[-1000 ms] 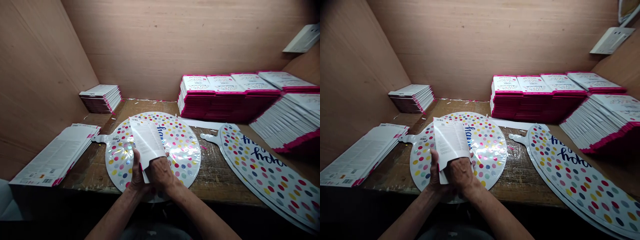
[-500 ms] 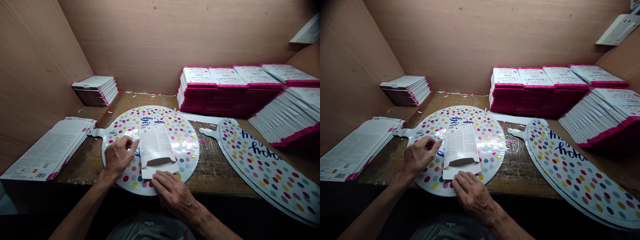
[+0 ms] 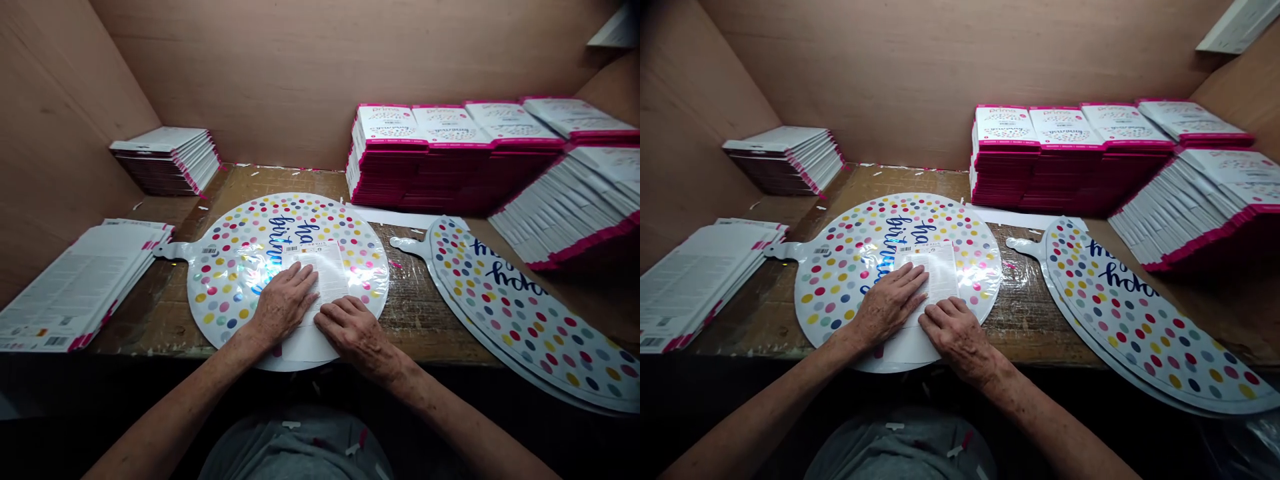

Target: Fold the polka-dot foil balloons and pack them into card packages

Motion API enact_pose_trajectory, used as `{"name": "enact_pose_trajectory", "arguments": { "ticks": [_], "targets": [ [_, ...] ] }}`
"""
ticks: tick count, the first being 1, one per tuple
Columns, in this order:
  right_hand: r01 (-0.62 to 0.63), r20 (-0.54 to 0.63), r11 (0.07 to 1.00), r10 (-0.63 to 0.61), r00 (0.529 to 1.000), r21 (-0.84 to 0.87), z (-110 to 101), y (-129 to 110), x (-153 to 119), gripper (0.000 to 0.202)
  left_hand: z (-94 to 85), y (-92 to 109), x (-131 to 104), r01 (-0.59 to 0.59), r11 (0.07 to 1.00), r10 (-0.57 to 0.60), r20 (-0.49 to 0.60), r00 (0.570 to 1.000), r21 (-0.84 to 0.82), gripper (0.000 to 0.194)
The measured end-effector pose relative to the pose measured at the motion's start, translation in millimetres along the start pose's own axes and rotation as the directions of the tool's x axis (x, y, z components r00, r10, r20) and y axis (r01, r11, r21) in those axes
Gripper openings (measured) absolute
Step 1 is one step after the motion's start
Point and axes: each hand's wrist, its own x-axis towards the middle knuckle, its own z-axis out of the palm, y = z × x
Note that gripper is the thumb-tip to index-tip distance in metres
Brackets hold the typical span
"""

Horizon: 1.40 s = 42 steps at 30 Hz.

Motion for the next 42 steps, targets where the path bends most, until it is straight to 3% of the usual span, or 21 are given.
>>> {"name": "enact_pose_trajectory", "arguments": {
  "ticks": [5, 8, 12, 15, 18, 22, 24, 29, 33, 35, 36, 39, 42],
  "targets": [
    [-0.047, 0.002, 0.998, 0.048, 0.999, -0.051, 12.1, -6.7, 20.0, 0.017, -0.6, -0.9, 1.6, -0.007, 0.999, 0.005, 0.028, 1.0, 0.047, 0.039],
    [-0.06, 0.081, 0.997, 0.064, 0.995, -0.049, 5.9, -6.6, 28.0, 0.02, -3.3, -2.2, 5.3, -0.03, 0.998, 0.026, 0.079, 0.997, 0.048, 0.039],
    [0.018, 0.147, 0.999, -0.025, 0.989, 0.051, -21.1, -3.3, -9.3, 0.026, -4.2, -1.9, 8.8, -0.072, 0.997, 0.069, 0.074, 0.995, 0.034, 0.042],
    [0.006, 0.007, 0.992, -0.007, 1.0, 0.128, -33.7, -2.3, -55.7, 0.036, -2.7, 2.3, 10.3, -0.105, 0.994, 0.104, 0.056, 0.993, 0.009, 0.042],
    [-0.064, -0.161, 0.989, 0.085, 0.983, 0.133, -32.3, -4.9, -79.6, 0.028, -0.5, 8.0, 11.9, -0.128, 0.992, 0.128, 0.058, 0.99, -0.007, 0.042],
    [0.005, -0.198, 0.994, 0.017, 0.98, 0.111, -21.9, -10.1, -67.0, 0.049, 2.2, 10.9, 10.5, -0.13, 0.992, 0.13, 0.053, 0.99, -0.005, 0.041],
    [0.014, -0.19, 0.992, 0.01, 0.982, 0.127, -17.0, -9.5, -52.0, 0.05, 3.1, 9.6, 7.8, -0.139, 0.99, 0.14, 0.057, 0.989, -0.018, 0.041],
    [-0.047, -0.063, 0.992, 0.055, 0.996, 0.121, -18.4, 1.3, -32.6, 0.024, 3.5, 5.0, 2.6, -0.159, 0.987, 0.16, 0.041, 0.986, -0.027, 0.041],
    [-0.106, 0.166, 0.962, 0.064, 0.984, 0.253, -46.9, 6.1, -64.1, 0.037, 3.2, 2.4, 5.7, -0.165, 0.985, 0.166, 0.032, 0.986, -0.043, 0.04],
    [-0.167, 0.216, 0.955, 0.114, 0.97, 0.246, -58.7, 4.5, -82.1, 0.053, 4.2, 1.8, 9.2, -0.172, 0.984, 0.174, 0.031, 0.984, -0.052, 0.039],
    [-0.181, 0.178, 0.959, 0.143, 0.974, 0.218, -60.6, 2.8, -87.4, 0.056, 4.8, 1.8, 10.9, -0.172, 0.984, 0.174, 0.025, 0.984, -0.054, 0.039],
    [-0.124, -0.087, 0.987, 0.133, 0.987, 0.106, -48.5, -4.5, -85.4, 0.056, 4.3, 4.2, 11.5, -0.156, 0.986, 0.154, -0.034, 0.987, -0.057, 0.037],
    [-0.037, -0.224, 0.999, 0.042, 0.974, 0.028, -23.7, -10.6, -71.3, 0.036, -3.7, 9.7, -2.7, -0.171, 0.981, 0.157, -0.134, 0.978, -0.096, 0.032]
  ]
}}
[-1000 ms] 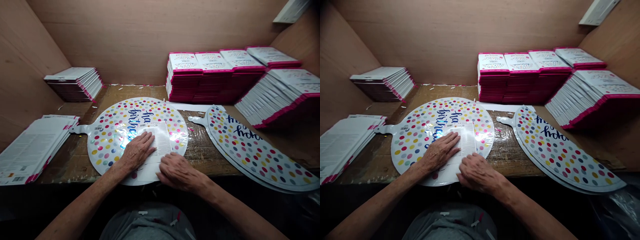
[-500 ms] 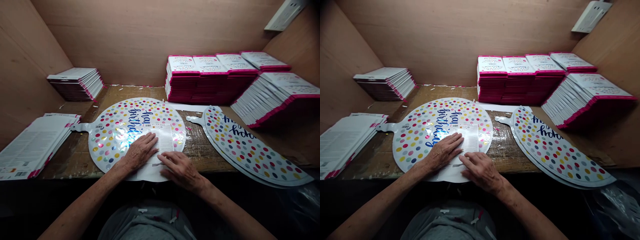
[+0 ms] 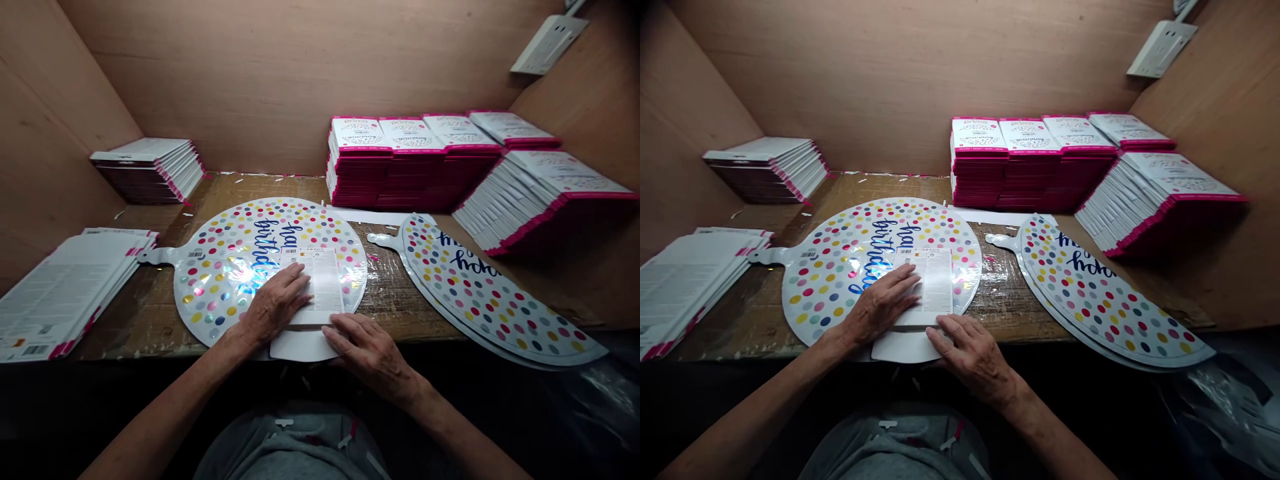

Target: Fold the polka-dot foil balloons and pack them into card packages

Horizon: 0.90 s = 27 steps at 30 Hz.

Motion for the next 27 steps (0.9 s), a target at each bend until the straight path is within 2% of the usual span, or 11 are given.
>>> {"name": "enact_pose_trajectory", "arguments": {
  "ticks": [4, 8, 10, 12, 13, 16, 17, 19, 22, 24, 27],
  "targets": [
    [0.05, -0.015, 0.998, -0.05, 0.999, -0.039, 18.8, -1.9, -0.4, 0.026, -18.1, 16.8, -37.8, -0.095, 0.991, 0.095, -0.001, 0.995, -0.09, 0.027],
    [0.066, -0.042, 0.998, -0.067, 0.997, -0.018, 18.6, -1.5, -3.9, 0.029, -21.6, 26.7, -72.7, -0.09, 0.991, 0.096, 0.057, 0.994, -0.104, 0.055],
    [0.026, -0.063, 0.999, -0.023, 0.998, 0.039, 18.3, -1.9, 1.2, 0.032, -18.3, 29.8, -78.7, -0.073, 0.991, 0.076, 0.02, 0.997, -0.112, 0.04],
    [-0.104, -0.047, 0.985, 0.111, 0.993, 0.139, 19.3, -2.4, 11.2, 0.03, -14.2, 33.8, -76.4, 0.015, 0.991, -0.017, -0.017, 1.0, -0.13, 0.019],
    [-0.199, -0.021, 0.962, 0.206, 0.978, 0.187, 20.2, -2.5, 16.8, 0.03, -12.0, 36.1, -73.2, 0.097, 0.987, -0.102, -0.034, 0.994, -0.13, 0.021],
    [-0.409, 0.019, 0.889, 0.414, 0.91, 0.206, 23.9, -1.1, 26.7, 0.028, -3.3, 41.5, -62.9, 0.387, 0.921, -0.39, -0.126, 0.912, -0.049, 0.029],
    [-0.396, 0.013, 0.903, 0.399, 0.917, 0.168, 25.0, -0.1, 25.5, 0.028, 0.5, 42.2, -60.8, 0.452, 0.892, -0.446, -0.165, 0.879, -0.007, 0.029],
    [-0.25, 0.007, 0.965, 0.25, 0.968, 0.072, 26.3, 2.4, 16.2, 0.037, 8.3, 42.1, -59.2, 0.506, 0.86, -0.48, -0.227, 0.847, 0.071, 0.027],
    [-0.031, 0.015, 0.999, 0.032, 0.999, -0.022, 23.8, 4.2, -3.1, 0.036, 16.5, 40.5, -60.7, 0.488, 0.859, -0.441, -0.26, 0.859, 0.155, 0.03],
    [-0.034, -0.022, 0.998, 0.032, 0.999, -0.062, 18.8, 0.8, -8.3, 0.04, 17.5, 40.3, -61.2, 0.46, 0.869, -0.41, -0.256, 0.875, 0.18, 0.031],
    [-0.083, -0.1, 0.989, 0.071, 0.992, -0.123, 11.9, -14.2, -0.6, 0.062, 14.4, 42.5, -60.0, 0.446, 0.879, -0.401, -0.244, 0.883, 0.171, 0.027]
  ]
}}
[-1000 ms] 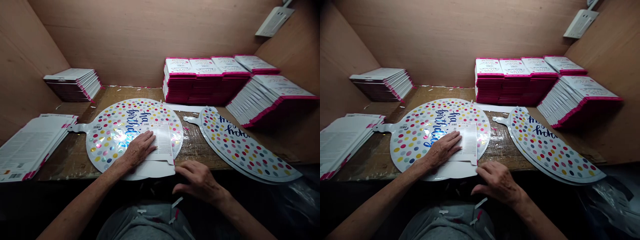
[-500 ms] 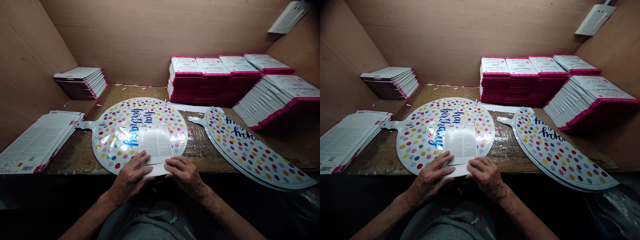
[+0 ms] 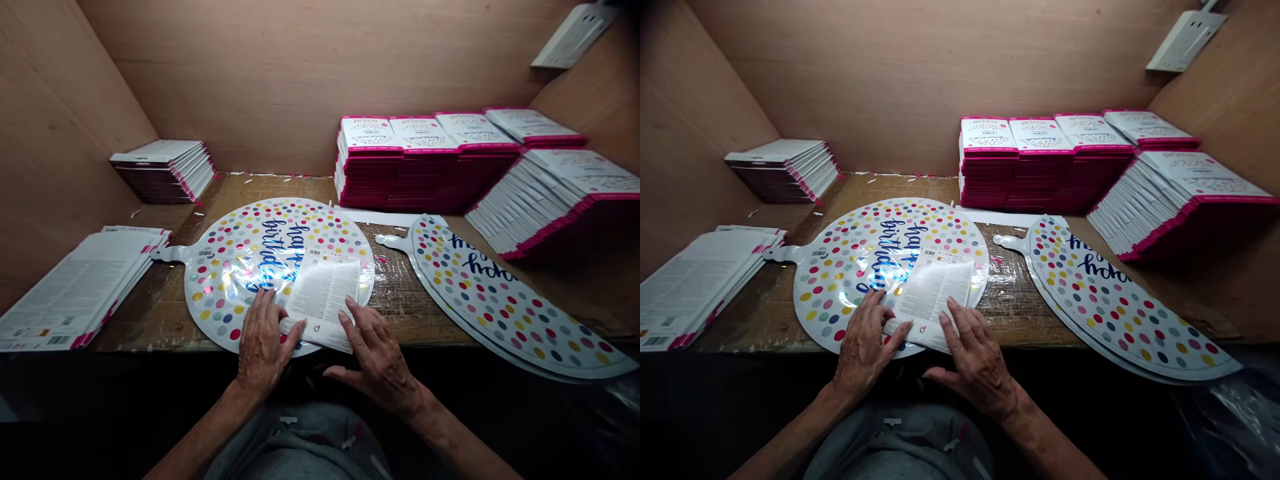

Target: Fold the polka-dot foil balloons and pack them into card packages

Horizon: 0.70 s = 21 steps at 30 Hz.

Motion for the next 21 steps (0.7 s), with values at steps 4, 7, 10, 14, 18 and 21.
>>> {"name": "enact_pose_trajectory", "arguments": {
  "ticks": [4, 7, 10, 14, 18, 21],
  "targets": [
    [0.048, -0.037, 0.996, -0.051, 0.998, -0.076, 8.6, -25.6, 8.8, 0.048, -0.7, 3.4, 1.3, 0.011, 1.0, -0.011, -0.001, 1.0, 0.003, 0.024],
    [0.009, 0.046, 0.992, -0.003, 0.999, -0.128, 27.5, -29.7, 0.3, 0.043, 5.8, 1.7, 1.8, -0.003, 1.0, 0.003, -0.034, 0.999, 0.014, 0.025],
    [0.009, 0.074, 0.99, 0.001, 0.997, -0.143, 34.7, -16.1, -12.3, 0.038, 8.4, -1.2, 1.7, 0.008, 1.0, -0.008, -0.061, 0.998, -0.012, 0.031],
    [0.082, 0.034, 0.996, -0.081, 0.996, -0.024, 14.8, 5.1, -13.3, 0.032, -12.0, 5.4, -3.1, 0.165, 0.959, -0.176, -0.027, 0.984, -0.229, 0.04],
    [0.027, -0.074, 0.998, -0.022, 0.997, 0.061, 4.7, 2.4, 10.9, 0.04, -39.4, 22.7, -5.1, 0.572, 0.614, -0.482, 0.316, 0.817, -0.543, 0.047],
    [0.075, -0.078, 0.988, -0.065, 0.995, 0.138, 19.9, -8.9, 39.3, 0.032, -43.1, 29.7, 5.7, 0.684, 0.123, -0.441, 0.577, 0.687, -0.719, 0.051]
  ]
}}
